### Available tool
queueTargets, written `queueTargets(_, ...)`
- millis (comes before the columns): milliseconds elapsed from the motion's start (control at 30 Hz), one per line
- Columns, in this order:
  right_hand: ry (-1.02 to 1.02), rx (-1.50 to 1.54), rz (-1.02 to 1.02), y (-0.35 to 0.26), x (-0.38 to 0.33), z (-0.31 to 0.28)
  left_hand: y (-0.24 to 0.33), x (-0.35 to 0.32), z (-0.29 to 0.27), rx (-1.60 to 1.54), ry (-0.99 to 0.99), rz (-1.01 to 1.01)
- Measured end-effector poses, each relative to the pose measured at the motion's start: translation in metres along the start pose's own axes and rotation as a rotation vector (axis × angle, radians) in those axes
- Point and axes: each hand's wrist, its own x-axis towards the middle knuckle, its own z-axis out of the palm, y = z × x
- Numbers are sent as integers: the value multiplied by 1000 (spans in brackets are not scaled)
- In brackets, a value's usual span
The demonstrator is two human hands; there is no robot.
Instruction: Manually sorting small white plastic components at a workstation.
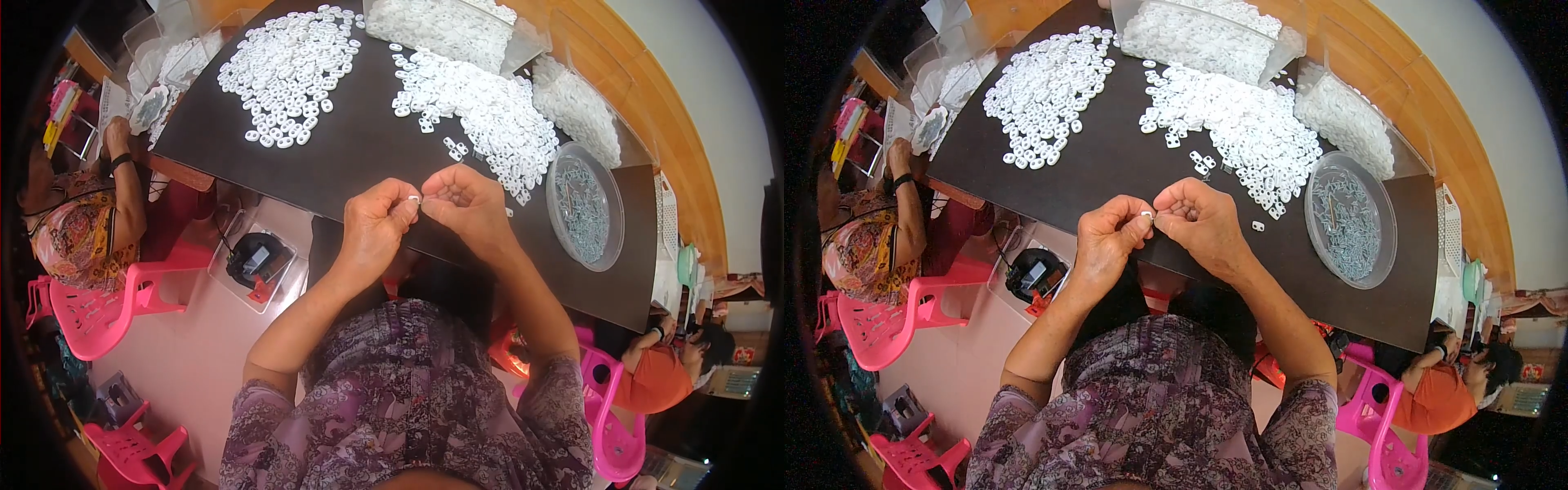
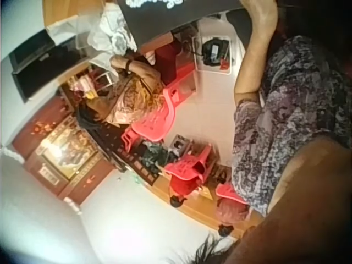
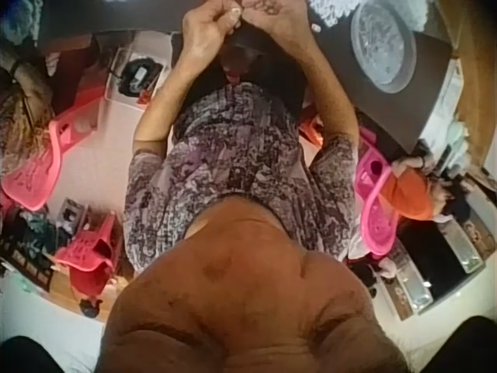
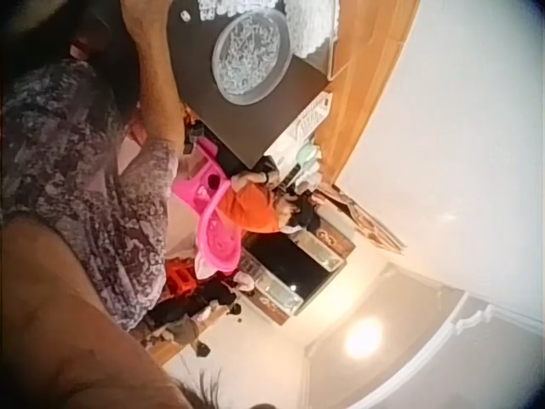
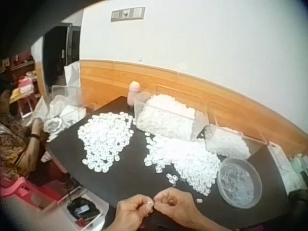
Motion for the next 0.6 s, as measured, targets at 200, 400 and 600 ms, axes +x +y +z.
queueTargets(200, 56, 34, 8, -1, -1, 4, -4, -3, 8, 128, 113, 125)
queueTargets(400, 109, 127, 45, 3, 0, 7, -5, -2, 10, 143, 141, 162)
queueTargets(600, 69, 168, 43, -1, 4, 6, -1, 0, 3, -161, 65, -87)
